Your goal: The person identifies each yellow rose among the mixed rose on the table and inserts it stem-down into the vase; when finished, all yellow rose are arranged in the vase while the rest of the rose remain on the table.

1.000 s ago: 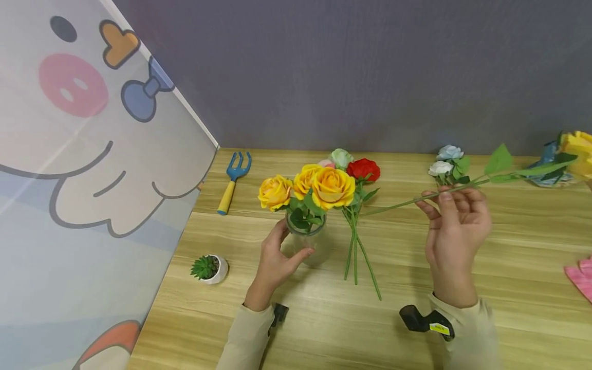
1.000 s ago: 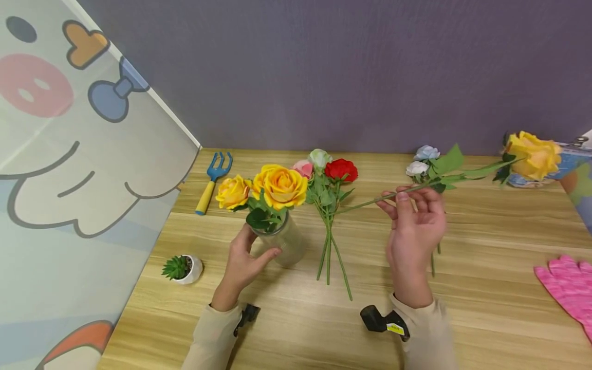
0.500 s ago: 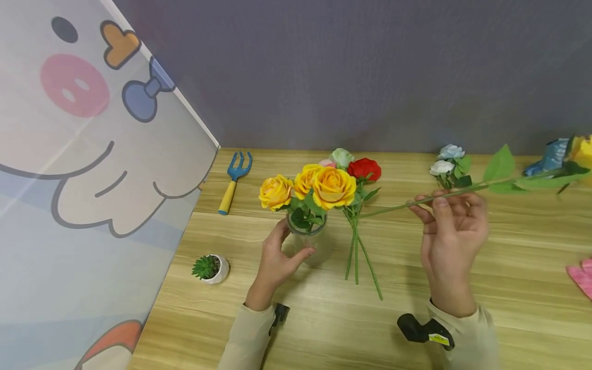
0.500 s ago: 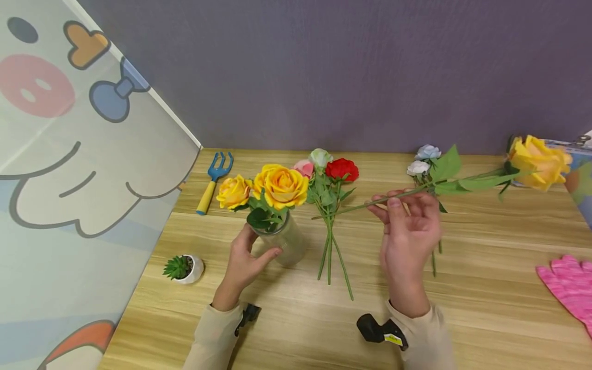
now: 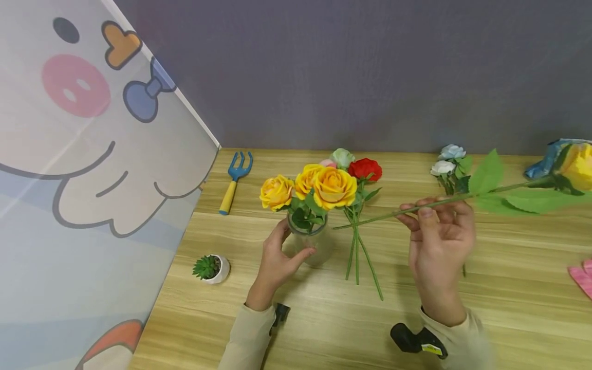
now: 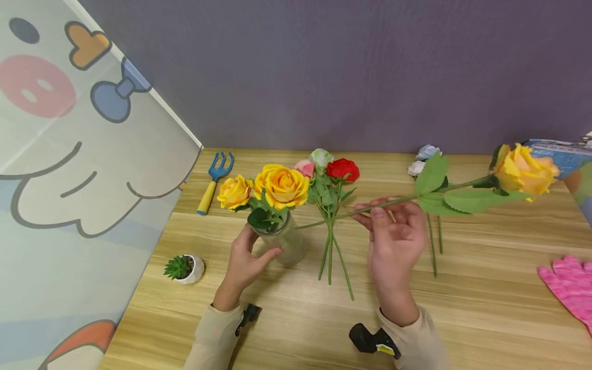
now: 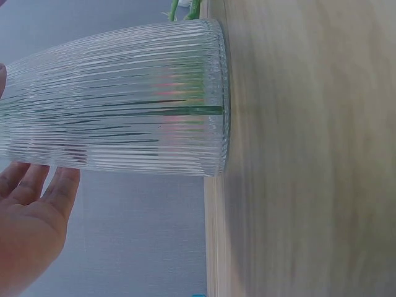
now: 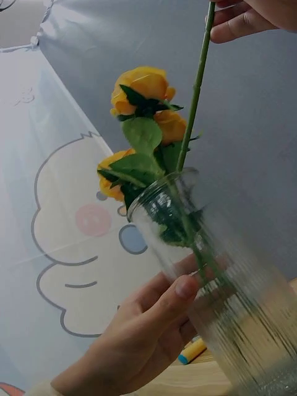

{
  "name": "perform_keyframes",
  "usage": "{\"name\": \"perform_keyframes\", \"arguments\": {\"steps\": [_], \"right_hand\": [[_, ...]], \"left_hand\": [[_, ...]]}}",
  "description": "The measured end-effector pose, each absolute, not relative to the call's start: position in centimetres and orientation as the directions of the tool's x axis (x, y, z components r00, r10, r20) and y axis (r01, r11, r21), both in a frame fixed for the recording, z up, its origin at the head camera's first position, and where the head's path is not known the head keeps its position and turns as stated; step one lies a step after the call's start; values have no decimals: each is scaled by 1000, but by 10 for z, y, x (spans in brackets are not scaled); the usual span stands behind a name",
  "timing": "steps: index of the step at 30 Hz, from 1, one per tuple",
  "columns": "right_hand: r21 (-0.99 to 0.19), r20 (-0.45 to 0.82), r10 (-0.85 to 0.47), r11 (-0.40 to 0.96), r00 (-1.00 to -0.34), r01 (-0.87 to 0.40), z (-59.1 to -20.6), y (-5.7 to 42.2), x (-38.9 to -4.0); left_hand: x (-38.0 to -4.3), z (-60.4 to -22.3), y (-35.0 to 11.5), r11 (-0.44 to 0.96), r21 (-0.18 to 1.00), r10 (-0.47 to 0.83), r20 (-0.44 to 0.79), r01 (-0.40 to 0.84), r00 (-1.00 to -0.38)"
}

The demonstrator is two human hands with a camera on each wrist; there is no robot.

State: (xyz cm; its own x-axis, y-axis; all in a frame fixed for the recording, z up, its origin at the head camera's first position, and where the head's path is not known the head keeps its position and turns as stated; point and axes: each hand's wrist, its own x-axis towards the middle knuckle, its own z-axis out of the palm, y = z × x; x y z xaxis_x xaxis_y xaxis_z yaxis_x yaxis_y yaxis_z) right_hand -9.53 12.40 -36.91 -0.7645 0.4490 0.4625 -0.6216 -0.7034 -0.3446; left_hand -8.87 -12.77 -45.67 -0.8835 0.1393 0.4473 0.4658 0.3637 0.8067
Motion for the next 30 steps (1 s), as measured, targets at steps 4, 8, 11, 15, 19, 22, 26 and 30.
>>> {"name": "perform_keyframes", "arguments": {"steps": [4, 8, 11, 15, 19, 22, 26, 30], "right_hand": [[-332, 500, 439, -699, -747, -633, -368, 120, -93], [-297, 536, 427, -712, -728, -636, -368, 117, -92], [-279, 554, 424, -716, -716, -640, -368, 115, -91], [-267, 564, 427, -715, -707, -646, -368, 112, -91], [-267, 585, 420, -708, -694, -654, -369, 109, -92], [-262, 604, 421, -697, -676, -668, -370, 106, -92], [-250, 614, 435, -684, -658, -685, -370, 105, -92], [-241, 610, 450, -678, -652, -694, -370, 102, -92]], "left_hand": [[-89, -457, -127, 361, 808, 141, 446, 465, -884], [-90, -458, -128, 363, 803, 146, 451, 472, -880], [-90, -458, -129, 369, 797, 151, 457, 479, -877], [-89, -458, -129, 374, 793, 151, 460, 481, -875], [-89, -457, -128, 377, 798, 143, 451, 470, -881], [-89, -457, -128, 380, 800, 141, 447, 465, -883], [-90, -456, -128, 379, 796, 146, 452, 472, -880], [-90, -456, -128, 373, 797, 149, 453, 475, -879]]}}
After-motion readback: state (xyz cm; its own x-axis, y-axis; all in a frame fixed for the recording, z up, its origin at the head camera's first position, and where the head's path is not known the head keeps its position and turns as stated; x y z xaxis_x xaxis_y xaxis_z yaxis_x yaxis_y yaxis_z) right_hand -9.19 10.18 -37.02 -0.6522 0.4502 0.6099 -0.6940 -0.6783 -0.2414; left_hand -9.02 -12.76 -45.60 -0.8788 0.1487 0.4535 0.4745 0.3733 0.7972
